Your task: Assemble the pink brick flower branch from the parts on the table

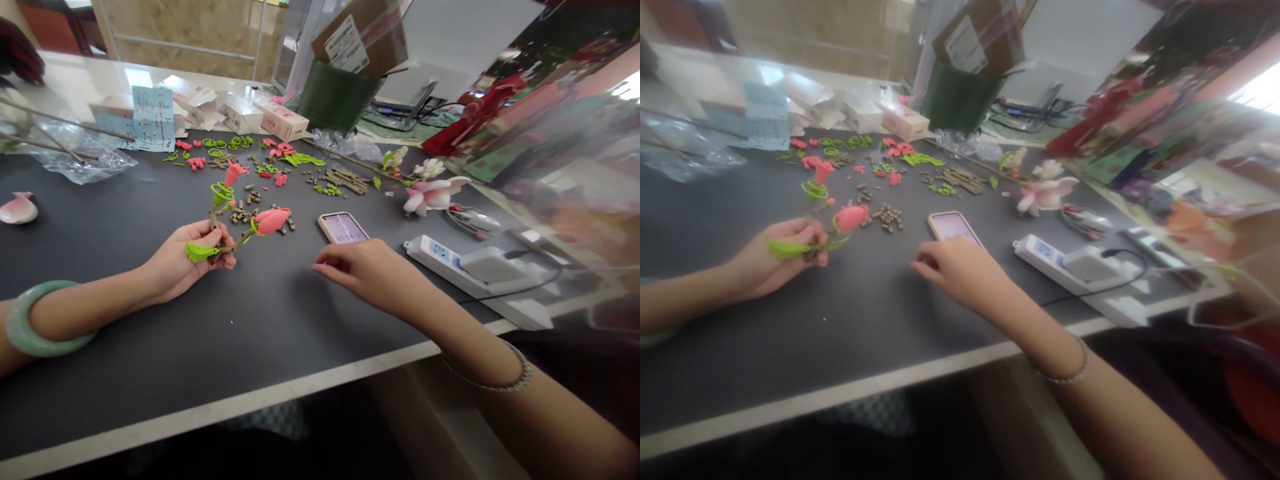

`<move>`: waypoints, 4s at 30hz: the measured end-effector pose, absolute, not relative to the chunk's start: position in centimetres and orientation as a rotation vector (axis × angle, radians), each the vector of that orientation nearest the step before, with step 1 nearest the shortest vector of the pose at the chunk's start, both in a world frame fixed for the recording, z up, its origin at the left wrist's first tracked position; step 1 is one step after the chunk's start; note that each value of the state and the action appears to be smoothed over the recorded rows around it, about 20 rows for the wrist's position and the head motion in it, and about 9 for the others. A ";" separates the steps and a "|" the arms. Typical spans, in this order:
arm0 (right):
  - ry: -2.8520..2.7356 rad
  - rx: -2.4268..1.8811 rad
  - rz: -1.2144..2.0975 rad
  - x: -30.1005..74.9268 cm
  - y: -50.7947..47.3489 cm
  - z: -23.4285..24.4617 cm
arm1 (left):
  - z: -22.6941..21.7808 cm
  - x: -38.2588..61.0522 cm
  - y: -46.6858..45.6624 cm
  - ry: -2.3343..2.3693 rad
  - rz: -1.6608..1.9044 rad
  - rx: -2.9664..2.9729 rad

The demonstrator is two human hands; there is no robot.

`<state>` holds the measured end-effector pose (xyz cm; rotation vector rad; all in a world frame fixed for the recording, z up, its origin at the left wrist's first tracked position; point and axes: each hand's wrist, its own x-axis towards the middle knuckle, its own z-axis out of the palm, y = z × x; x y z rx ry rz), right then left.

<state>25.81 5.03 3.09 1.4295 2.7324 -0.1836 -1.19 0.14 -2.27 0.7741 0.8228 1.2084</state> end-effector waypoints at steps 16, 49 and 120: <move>2.896 1.457 0.107 29.3 13.7 4.2 | -2.4 -1.3 0.5 0.844 1.242 0.776; 2.399 1.461 0.348 28.7 29.2 0.5 | -1.6 -1.5 0.5 0.829 1.234 0.657; 3.319 1.397 -0.001 18.8 3.5 4.3 | -2.5 -1.3 0.2 0.894 1.464 0.927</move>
